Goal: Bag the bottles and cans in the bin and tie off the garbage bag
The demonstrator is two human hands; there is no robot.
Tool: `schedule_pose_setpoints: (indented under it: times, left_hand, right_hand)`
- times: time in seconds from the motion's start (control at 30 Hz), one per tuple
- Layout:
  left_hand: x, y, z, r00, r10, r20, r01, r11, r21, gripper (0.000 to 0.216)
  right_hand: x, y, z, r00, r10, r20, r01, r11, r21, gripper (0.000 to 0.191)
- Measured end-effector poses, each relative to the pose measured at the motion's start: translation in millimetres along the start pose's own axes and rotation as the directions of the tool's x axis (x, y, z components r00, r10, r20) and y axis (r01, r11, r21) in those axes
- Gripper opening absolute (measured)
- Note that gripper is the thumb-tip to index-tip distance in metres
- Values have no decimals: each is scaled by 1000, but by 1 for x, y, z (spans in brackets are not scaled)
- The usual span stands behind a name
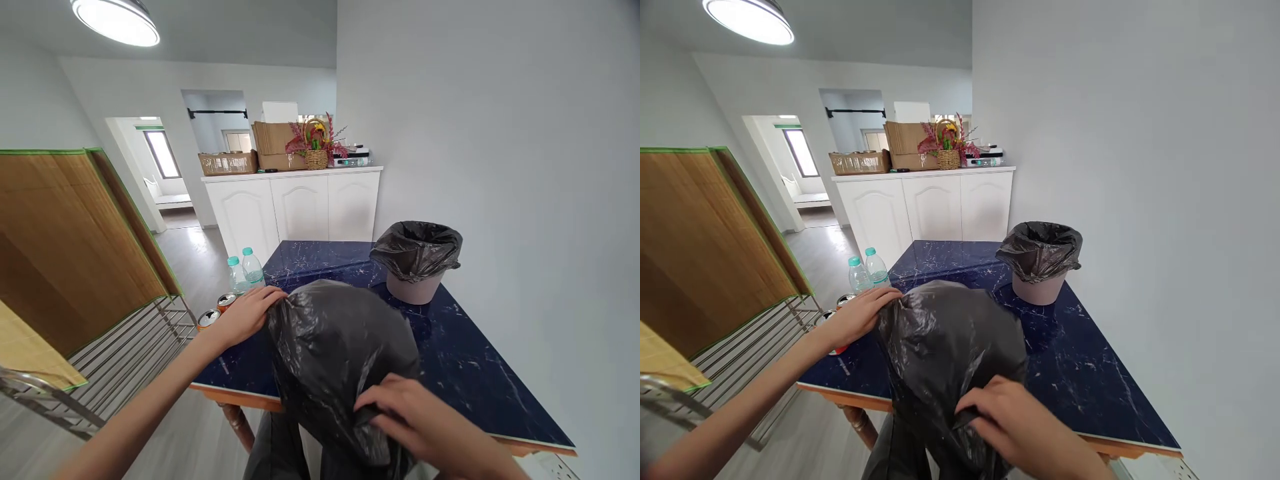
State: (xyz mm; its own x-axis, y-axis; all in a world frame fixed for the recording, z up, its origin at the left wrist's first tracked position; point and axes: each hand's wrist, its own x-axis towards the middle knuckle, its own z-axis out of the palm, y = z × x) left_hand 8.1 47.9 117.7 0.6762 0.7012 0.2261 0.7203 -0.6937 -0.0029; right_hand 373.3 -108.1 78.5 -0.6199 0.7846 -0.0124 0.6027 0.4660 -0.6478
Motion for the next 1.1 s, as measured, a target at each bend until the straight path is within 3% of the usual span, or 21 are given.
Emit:
schedule_pose_setpoints:
  times: [0.07,0.13,0.17,0.27,0.33,0.4,0.47,0.53,0.63,0.73,0.8,0.9,1.0,1.1]
  left_hand:
    - [-3,-15,11,995,-17,101,11,998,60,62]
    - [-10,-25,17,984,-48,170,32,995,96,64]
    - [-14,-27,17,979,-60,195,41,994,99,66]
    - [-25,-12,12,967,-52,251,46,999,28,84]
    - [-28,13,13,962,27,272,-2,996,-93,105]
    - [-28,44,27,962,132,240,-78,972,-221,90]
    - [-24,71,55,982,111,155,-71,967,-243,72]
    - [-19,83,91,985,49,165,-13,978,-208,72]
    - [-10,69,139,962,-91,256,131,981,-142,75]
    - [3,31,165,932,-170,320,212,972,-100,77]
    - [15,7,172,932,-196,306,222,974,-53,75]
    - [33,-8,173,952,-267,150,262,964,51,62]
    - [41,13,164,982,-187,19,187,982,-8,51]
    - [35,48,155,999,30,45,-21,982,-190,56]
  right_hand:
    - [6,-7,4,991,-26,133,21,999,40,31]
    - [8,-13,-1,977,-128,169,106,985,138,39]
    - [9,-13,-7,976,-193,104,171,967,190,39]
    - [21,7,-27,921,-230,-314,285,948,141,32]
    - [40,35,-31,870,-156,-467,161,987,-28,40]
    - [64,69,-20,907,-109,-407,29,980,-198,48]
    - [87,100,1,952,-87,-292,-26,933,-360,58]
    - [103,123,25,975,-50,-217,-51,898,-438,67]
    - [115,144,50,983,2,-182,-91,871,-483,74]
    - [120,160,56,978,46,-204,-139,871,-471,76]
    - [124,172,54,970,100,-222,-192,875,-445,75]
    - [132,189,54,931,209,-298,-324,849,-418,77]
    - [139,197,57,874,255,-413,-427,809,-404,79]
    - [136,194,57,861,164,-481,-391,819,-421,74]
